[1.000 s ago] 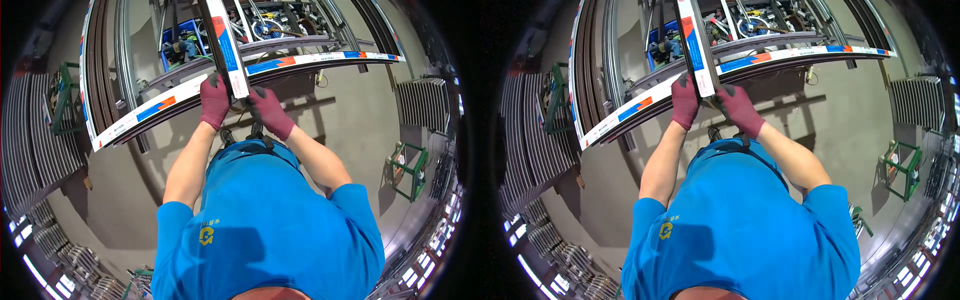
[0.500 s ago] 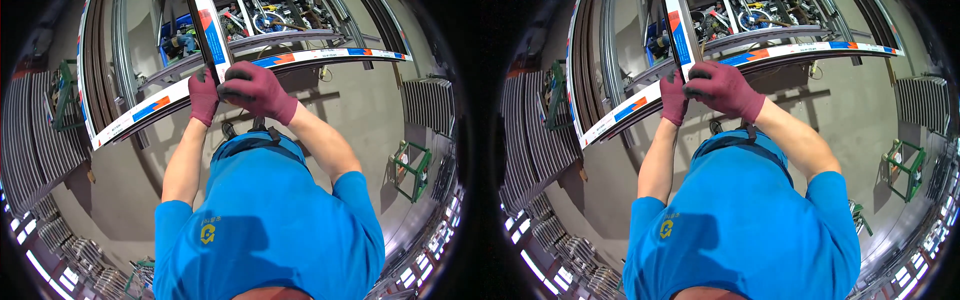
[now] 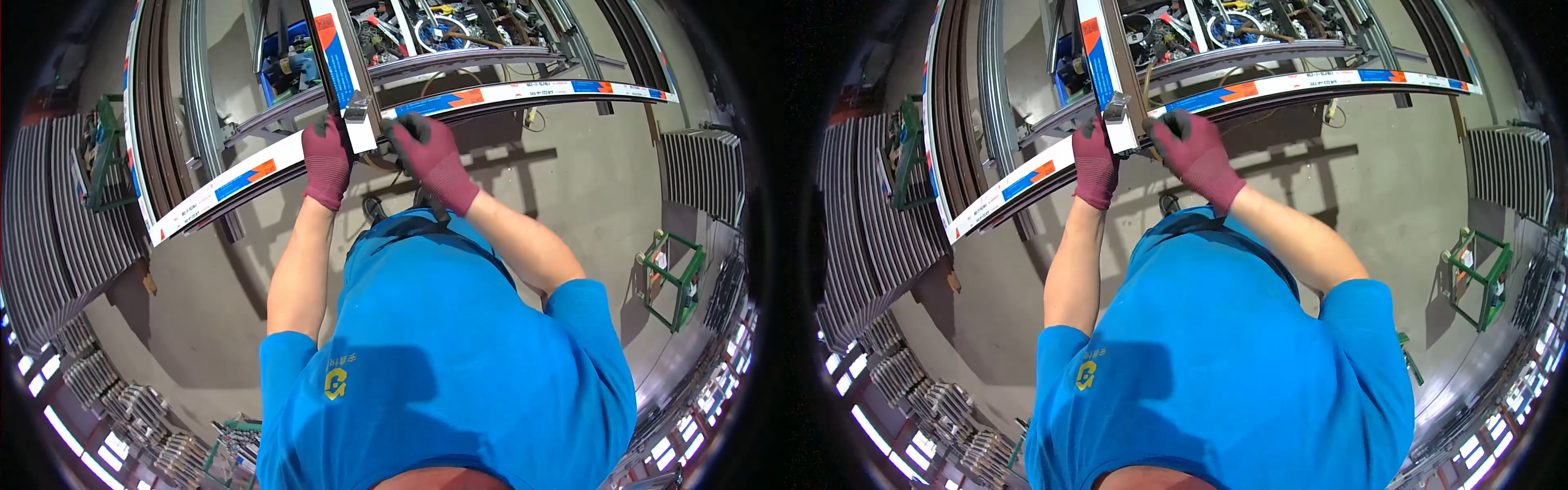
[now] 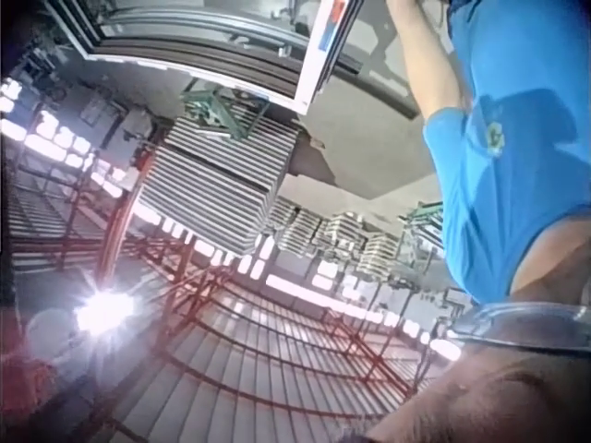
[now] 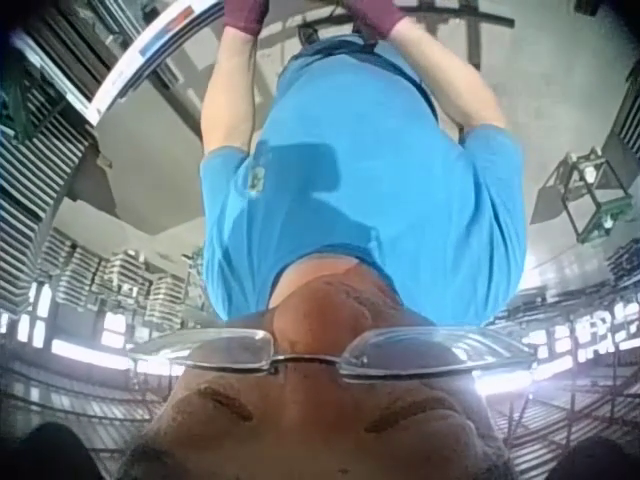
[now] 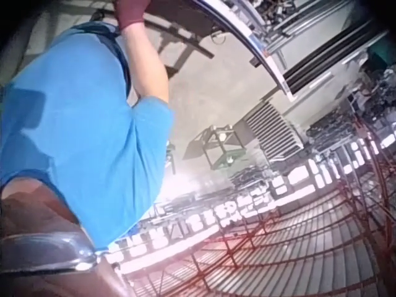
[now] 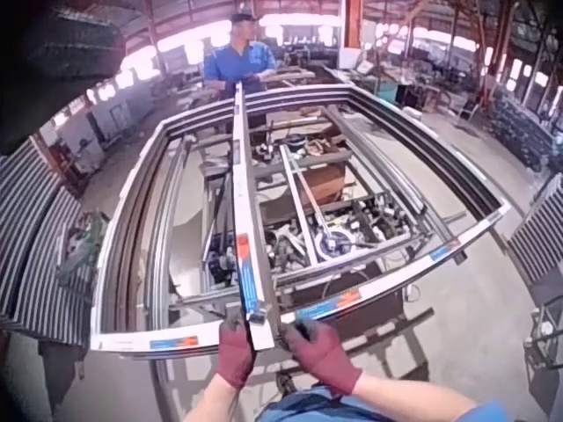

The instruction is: Assembling industrial frames by positioning components and securing them using a power drill.

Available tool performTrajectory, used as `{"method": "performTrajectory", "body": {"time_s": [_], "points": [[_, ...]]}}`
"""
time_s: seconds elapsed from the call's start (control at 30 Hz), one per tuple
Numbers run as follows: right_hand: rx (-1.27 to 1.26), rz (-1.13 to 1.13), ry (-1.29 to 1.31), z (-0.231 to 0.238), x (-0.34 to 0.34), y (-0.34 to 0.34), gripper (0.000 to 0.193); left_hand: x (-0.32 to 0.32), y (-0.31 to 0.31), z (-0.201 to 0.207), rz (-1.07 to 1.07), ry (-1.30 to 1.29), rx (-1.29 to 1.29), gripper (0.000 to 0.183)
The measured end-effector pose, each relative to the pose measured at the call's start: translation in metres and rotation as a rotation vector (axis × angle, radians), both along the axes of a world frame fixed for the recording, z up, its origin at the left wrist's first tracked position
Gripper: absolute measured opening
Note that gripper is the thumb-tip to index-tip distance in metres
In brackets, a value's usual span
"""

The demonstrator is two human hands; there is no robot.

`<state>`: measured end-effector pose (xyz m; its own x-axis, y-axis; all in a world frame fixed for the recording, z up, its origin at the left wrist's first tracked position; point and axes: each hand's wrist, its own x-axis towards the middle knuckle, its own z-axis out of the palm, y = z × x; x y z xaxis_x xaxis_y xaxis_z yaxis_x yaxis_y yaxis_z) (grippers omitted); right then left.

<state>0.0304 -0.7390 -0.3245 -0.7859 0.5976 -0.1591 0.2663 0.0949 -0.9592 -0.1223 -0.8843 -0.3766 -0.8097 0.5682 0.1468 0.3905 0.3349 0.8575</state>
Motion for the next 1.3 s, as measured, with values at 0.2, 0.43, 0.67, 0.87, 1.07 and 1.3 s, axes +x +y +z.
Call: {"method": "performTrajectory", "body": {"time_s": [0.2,0.43,0.67,0.87,1.07,1.3], "points": [[-0.714,-0.083,-0.005,0.011,-0.005,-0.023,0.038,0.007,0.010,0.003,0.200,-0.439,0.237,0.035],[-0.502,0.060,0.136,-0.025,0.003,-0.010,0.018,0.007,0.004,0.032,0.078,-0.340,0.097,0.034],[0.184,0.189,-0.099,0.013,0.043,0.054,0.031,-0.001,0.005,0.055,0.098,-0.404,0.071,0.025],[-0.239,0.297,0.149,0.062,-0.065,0.087,0.058,-0.030,0.052,0.058,-0.108,-0.295,0.115,0.035],[-0.323,0.304,0.020,0.015,-0.101,0.117,0.035,-0.061,0.018,0.070,-0.209,0.034,-0.232,0.031],[-0.273,0.355,-0.195,-0.010,-0.123,0.102,0.061,-0.063,-0.072,0.049,0.022,0.196,-0.495,0.038]]}}
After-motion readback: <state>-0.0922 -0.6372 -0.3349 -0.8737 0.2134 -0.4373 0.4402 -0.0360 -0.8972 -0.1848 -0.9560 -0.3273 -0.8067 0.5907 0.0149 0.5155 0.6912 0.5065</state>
